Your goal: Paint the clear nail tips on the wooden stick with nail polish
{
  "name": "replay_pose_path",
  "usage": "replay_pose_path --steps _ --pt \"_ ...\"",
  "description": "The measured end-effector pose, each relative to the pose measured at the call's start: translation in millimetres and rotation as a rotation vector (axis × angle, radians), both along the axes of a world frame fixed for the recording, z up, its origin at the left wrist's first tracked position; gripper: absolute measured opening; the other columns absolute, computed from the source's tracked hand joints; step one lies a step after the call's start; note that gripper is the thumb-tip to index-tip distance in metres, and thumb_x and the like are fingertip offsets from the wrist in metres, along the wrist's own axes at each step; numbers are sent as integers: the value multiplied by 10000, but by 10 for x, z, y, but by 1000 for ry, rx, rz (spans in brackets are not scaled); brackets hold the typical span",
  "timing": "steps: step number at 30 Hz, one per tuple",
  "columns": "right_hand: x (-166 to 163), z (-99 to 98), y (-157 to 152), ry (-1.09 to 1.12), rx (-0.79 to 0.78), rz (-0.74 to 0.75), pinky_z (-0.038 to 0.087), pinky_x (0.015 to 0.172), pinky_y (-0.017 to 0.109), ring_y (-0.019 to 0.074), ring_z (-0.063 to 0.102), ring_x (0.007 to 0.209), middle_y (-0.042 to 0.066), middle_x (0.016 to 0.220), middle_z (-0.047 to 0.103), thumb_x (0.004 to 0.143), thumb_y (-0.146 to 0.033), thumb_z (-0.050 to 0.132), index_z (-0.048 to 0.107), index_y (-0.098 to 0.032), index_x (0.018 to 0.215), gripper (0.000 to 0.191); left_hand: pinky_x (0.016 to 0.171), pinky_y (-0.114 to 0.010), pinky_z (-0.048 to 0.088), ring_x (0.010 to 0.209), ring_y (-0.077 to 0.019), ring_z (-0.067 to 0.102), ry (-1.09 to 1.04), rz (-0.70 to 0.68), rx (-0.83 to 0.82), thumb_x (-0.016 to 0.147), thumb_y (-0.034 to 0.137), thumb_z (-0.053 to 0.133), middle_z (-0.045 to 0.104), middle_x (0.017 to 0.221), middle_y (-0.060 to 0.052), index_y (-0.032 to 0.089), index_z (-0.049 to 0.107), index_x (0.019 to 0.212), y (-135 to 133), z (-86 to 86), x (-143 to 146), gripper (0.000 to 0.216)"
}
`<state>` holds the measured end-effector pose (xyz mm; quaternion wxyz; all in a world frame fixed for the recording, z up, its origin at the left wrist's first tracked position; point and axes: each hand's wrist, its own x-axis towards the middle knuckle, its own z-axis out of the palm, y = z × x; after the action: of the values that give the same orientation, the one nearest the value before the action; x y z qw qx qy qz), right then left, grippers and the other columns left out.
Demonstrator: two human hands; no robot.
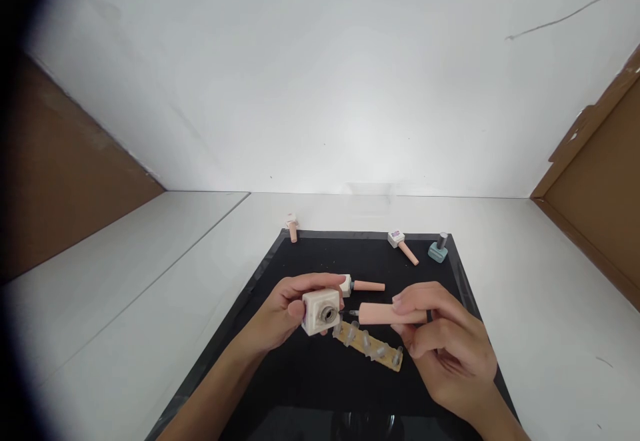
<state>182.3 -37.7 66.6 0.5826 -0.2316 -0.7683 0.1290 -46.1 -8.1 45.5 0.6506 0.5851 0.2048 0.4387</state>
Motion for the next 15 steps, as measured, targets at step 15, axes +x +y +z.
replay_pose_path --steps 15 --pt "19 13 18 -26 37 15 553 545 285 167 623 732 46 869 596 677 138 496 468 -187 662 327 679 -242 535 836 -195 687 42 34 -19 763 445 663 723 1053 -87 253 676 1108 9 9 23 395"
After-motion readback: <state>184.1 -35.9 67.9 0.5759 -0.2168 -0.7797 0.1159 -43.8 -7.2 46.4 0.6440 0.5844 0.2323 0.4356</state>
